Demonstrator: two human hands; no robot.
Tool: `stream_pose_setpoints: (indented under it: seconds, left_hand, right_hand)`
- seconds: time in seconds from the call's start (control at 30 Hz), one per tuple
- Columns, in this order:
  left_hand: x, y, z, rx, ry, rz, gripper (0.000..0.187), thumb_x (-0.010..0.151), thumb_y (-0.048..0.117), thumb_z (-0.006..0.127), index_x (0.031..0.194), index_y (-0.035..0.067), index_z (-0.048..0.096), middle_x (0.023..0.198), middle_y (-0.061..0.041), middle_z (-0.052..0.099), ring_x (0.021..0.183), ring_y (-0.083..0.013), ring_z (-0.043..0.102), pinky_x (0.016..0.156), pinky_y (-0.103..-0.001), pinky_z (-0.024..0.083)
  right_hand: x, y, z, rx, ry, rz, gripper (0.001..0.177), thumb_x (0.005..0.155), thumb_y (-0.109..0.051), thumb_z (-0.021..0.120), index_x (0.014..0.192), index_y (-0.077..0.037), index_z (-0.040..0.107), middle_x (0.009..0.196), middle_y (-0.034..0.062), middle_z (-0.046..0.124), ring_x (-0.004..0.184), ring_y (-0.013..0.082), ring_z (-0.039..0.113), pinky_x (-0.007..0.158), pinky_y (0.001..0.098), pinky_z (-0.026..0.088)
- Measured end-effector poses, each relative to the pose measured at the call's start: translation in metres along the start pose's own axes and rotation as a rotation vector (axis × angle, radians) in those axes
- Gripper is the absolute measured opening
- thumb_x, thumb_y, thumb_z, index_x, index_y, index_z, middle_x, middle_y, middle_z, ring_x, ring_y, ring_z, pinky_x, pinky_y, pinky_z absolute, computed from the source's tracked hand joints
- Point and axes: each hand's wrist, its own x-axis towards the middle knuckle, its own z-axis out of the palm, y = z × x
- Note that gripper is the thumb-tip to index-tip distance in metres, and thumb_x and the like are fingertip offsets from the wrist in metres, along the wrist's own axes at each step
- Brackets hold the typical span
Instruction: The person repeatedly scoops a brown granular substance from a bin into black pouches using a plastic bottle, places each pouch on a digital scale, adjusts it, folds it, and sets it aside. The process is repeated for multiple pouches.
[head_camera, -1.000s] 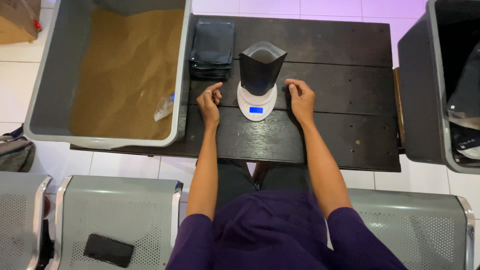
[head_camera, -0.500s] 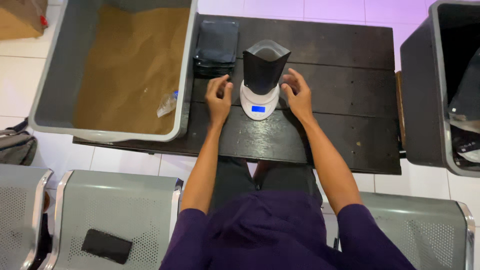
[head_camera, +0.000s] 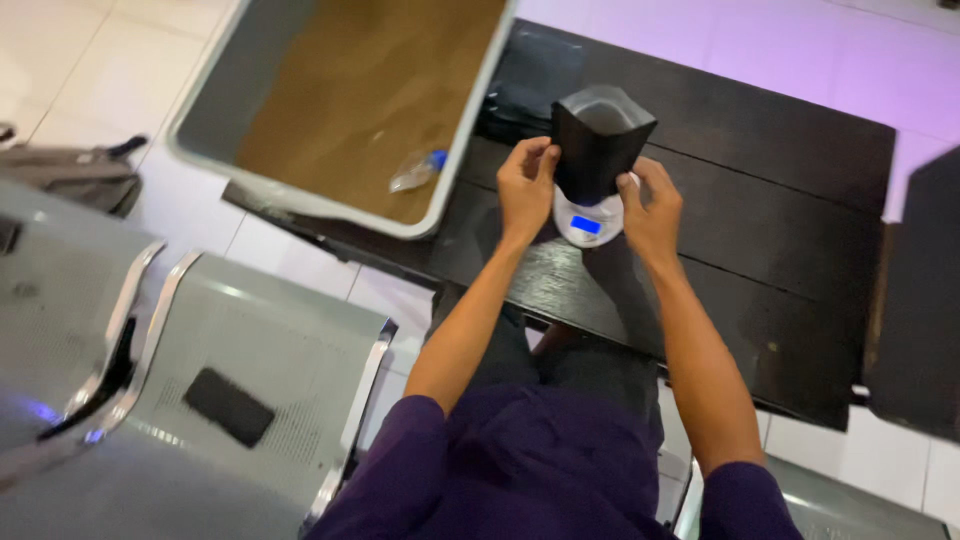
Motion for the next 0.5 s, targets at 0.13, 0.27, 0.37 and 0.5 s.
stream_pose_setpoints:
  seconds: [0.13, 0.27, 0.37, 0.5]
  left_hand:
    - [-0.008, 0.027, -0.023, -0.007, 0.120, -0.037, 0.010, 0.097, 0.020, 0.073, 0.104, 0.013, 0.074, 0.092, -0.002, 0.077, 0.084, -0.0110, 0.074, 0.072, -0.026, 0.058]
    - [-0.019, 0.036, -0.036, -0.226, 0.174, -0.152, 0.009, 0.104, 0.013, 0.061, 0.109, 0.012, 0.068, 0.089, -0.002, 0.074, 0.081, -0.0089, 0.069, 0.075, -0.028, 0.058]
    - [-0.019, 0.060, -0.044, -0.385, 0.174, -0.246, 0.012, 0.107, 0.016, 0.057, 0.115, 0.014, 0.066, 0.089, -0.001, 0.073, 0.080, -0.0096, 0.071, 0.074, -0.027, 0.059]
    - [-0.015, 0.074, -0.046, -0.556, 0.168, -0.390, 0.019, 0.104, 0.021, 0.063, 0.123, 0.018, 0.065, 0.099, 0.000, 0.075, 0.084, -0.0132, 0.075, 0.075, -0.028, 0.062]
  right_hand:
    - [0.005, -0.059, 0.020, 0.163, -0.152, -0.053, 0.057, 0.094, -0.037, 0.080, 0.135, -0.002, 0.060, 0.130, 0.0202, 0.059, 0.126, 0.0409, 0.057, 0.109, 0.0505, 0.044]
    - [0.013, -0.081, 0.033, 0.055, -0.245, -0.152, 0.081, 0.078, -0.020, 0.095, 0.142, 0.000, 0.051, 0.135, 0.0234, 0.053, 0.130, 0.0473, 0.051, 0.110, 0.0577, 0.040]
    - [0.024, -0.087, 0.032, 0.054, -0.287, -0.131, 0.080, 0.075, -0.015, 0.096, 0.140, -0.001, 0.052, 0.129, 0.0225, 0.057, 0.124, 0.0454, 0.056, 0.106, 0.0549, 0.044]
    - [0.043, -0.096, 0.024, 0.087, -0.319, -0.056, 0.079, 0.076, -0.014, 0.098, 0.138, -0.004, 0.050, 0.130, 0.0196, 0.058, 0.116, 0.0421, 0.063, 0.099, 0.0482, 0.051]
